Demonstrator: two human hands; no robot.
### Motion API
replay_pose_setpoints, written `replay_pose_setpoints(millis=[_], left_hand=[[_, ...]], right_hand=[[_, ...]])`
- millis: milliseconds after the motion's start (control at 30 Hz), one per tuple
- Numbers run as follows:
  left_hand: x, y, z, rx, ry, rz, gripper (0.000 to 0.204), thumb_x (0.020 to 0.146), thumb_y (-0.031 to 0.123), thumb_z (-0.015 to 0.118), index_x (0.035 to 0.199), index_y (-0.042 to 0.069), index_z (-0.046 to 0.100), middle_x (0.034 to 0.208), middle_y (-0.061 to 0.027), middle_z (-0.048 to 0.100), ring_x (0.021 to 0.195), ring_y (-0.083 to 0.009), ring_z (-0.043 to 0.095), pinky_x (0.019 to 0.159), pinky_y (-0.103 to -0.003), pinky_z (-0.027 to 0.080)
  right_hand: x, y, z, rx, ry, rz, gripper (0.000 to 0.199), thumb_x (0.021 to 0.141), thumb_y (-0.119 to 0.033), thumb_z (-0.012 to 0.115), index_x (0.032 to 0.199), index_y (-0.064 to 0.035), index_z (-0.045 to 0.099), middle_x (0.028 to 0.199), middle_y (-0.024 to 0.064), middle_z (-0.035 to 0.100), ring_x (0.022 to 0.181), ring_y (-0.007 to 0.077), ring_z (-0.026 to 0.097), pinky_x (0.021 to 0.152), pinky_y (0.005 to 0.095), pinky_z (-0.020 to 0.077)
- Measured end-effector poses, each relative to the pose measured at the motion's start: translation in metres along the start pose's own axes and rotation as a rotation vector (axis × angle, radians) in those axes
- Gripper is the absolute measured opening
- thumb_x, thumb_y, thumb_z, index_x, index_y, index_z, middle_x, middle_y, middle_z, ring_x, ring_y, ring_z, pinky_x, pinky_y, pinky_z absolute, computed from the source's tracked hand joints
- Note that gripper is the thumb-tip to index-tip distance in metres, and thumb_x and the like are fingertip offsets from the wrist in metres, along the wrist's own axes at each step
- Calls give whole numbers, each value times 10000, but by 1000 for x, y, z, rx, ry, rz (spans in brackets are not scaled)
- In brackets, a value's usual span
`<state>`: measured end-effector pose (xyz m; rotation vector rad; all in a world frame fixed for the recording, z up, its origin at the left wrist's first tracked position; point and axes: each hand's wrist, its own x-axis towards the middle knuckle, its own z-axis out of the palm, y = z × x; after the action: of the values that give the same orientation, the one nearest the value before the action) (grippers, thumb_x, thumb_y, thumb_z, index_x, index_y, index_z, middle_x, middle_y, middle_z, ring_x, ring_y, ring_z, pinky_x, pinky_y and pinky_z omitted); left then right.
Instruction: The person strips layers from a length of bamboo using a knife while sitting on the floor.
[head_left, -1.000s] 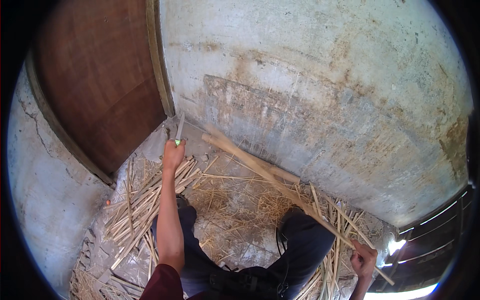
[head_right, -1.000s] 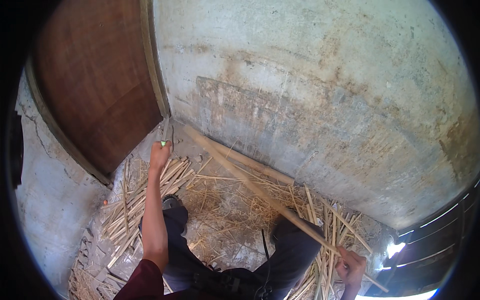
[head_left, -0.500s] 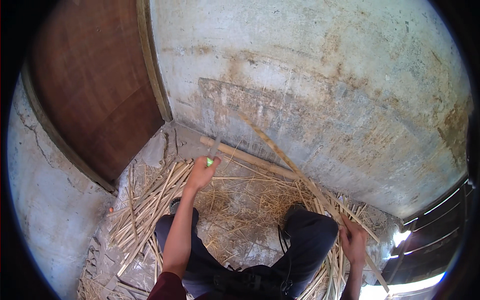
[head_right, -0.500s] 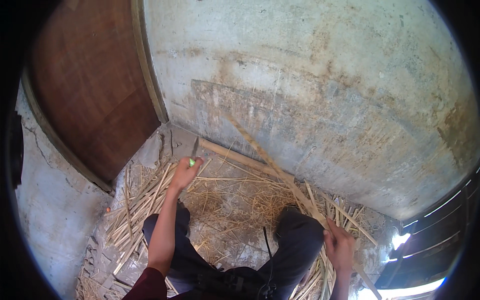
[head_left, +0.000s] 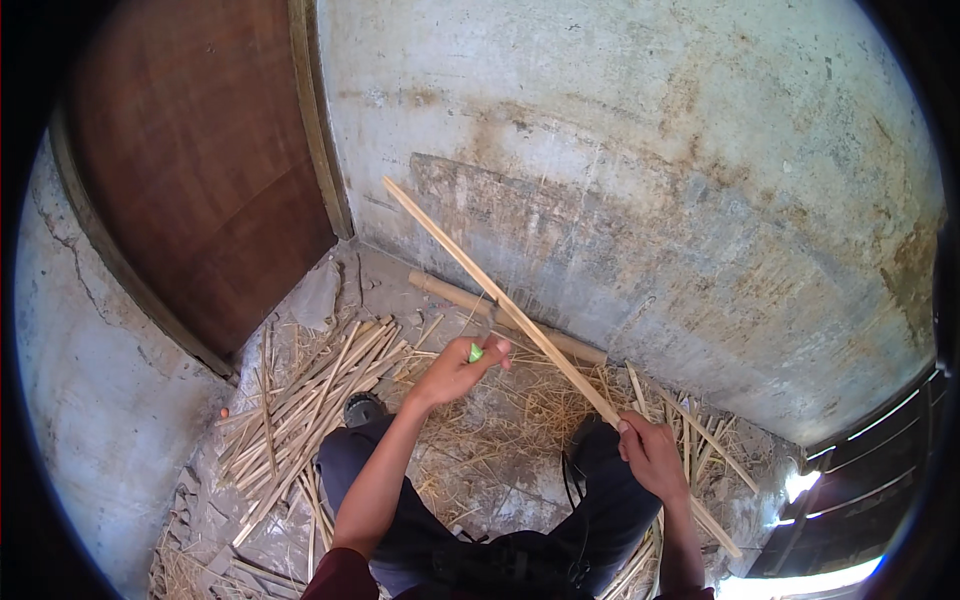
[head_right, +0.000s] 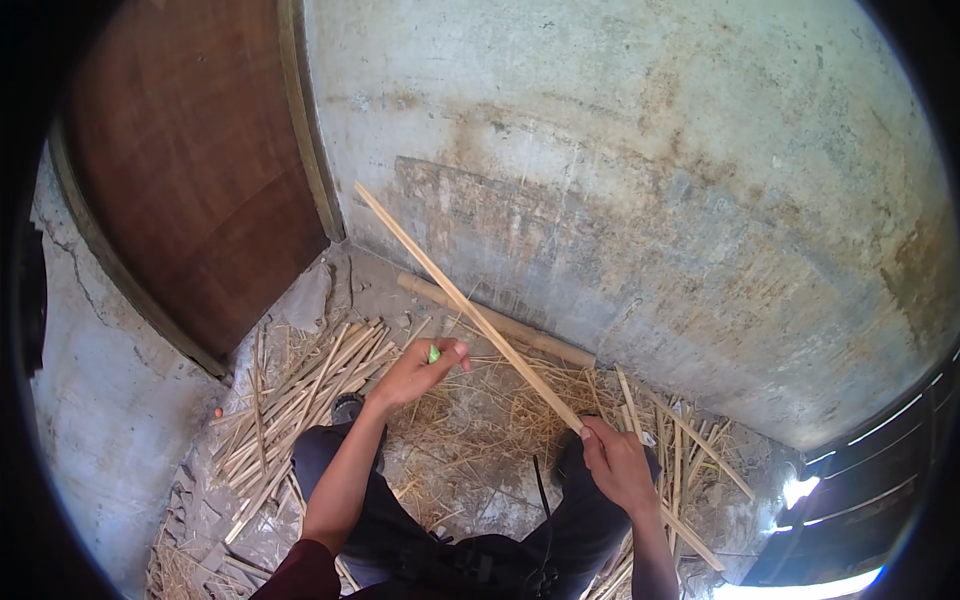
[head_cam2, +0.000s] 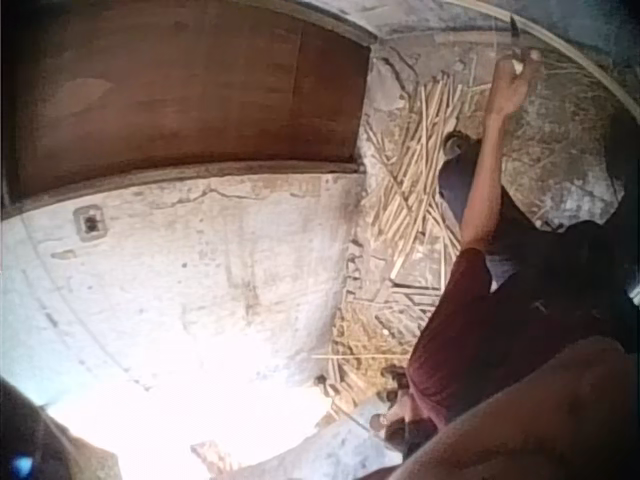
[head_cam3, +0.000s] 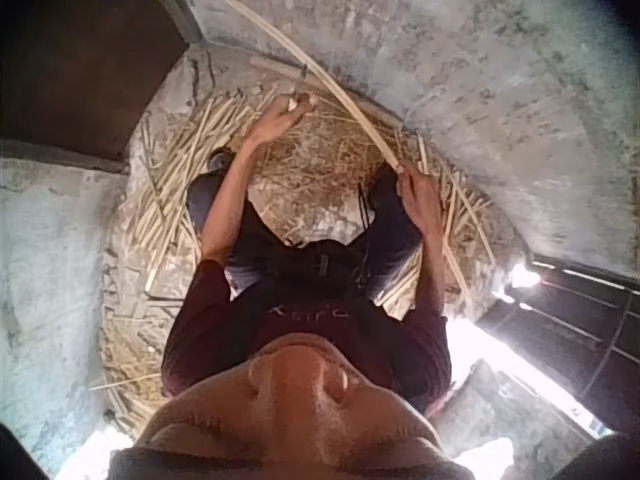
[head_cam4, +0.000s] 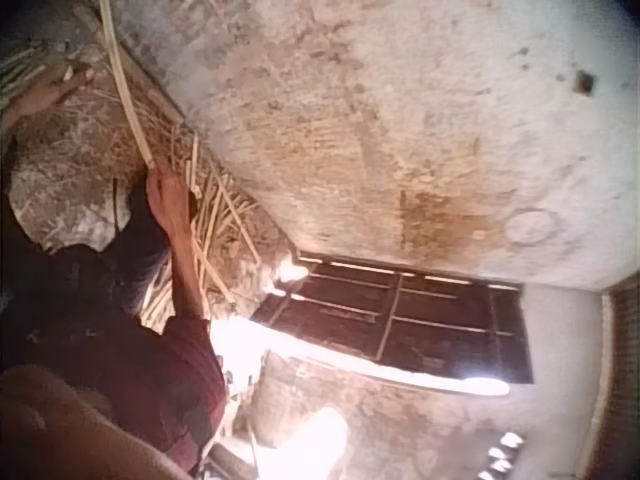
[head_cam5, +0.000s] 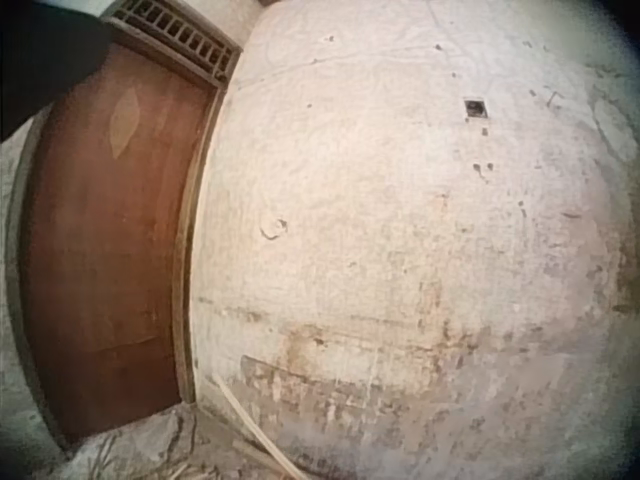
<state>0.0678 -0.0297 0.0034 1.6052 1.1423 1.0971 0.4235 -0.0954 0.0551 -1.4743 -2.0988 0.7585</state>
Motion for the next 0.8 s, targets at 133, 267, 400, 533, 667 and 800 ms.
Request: replay_pose_setpoints(millis=[133,267,400,533,667,800], left_hand=[[-1,-2,11,47,-64,34,483,1121,420,597,932,9,765,655,-51,580,635,-150,527,660,-368,455],[-2,-2,17,256,-83,-51,448,1076,375,658,874,-14,755,667,-155,641,621,-242,624,654,-418,494],[-4,-1,24,312,-70,-68,427,1051,332,670,801,0,768,638,-157,651,595,-241,626,630,-424,486],[-7,0,33,398,-31,-50,400,1005,306,707,797,-33,749,637,-211,646,585,-323,651,625,-465,504],[-10,10,37,470,-4,-39,363,969,287,737,824,-45,752,661,-262,653,645,-436,681,660,-512,528],[-10,7,40,476,-13,-96,337,944,272,751,850,-52,757,755,-297,686,769,-489,701,745,-542,546]], right_hand=[[18,-6,7,48,-60,-24,238,1117,-198,549,1167,-14,692,648,110,642,607,271,686,622,395,516],[29,-17,12,82,-94,-19,243,1122,-205,543,1155,-9,682,650,111,638,612,262,689,628,398,516],[35,-27,21,103,-62,-39,234,1117,-195,547,1165,-9,680,665,126,636,609,276,683,625,407,509],[39,-25,32,60,1,-111,199,1097,-168,578,1177,-21,687,702,180,647,622,344,680,624,440,503],[36,-30,40,-46,109,-183,173,1082,-154,603,1181,-45,692,704,202,650,634,404,671,611,497,491],[31,-50,39,-92,148,-201,165,1079,-147,611,1174,-37,687,692,205,628,612,411,645,589,502,455]])
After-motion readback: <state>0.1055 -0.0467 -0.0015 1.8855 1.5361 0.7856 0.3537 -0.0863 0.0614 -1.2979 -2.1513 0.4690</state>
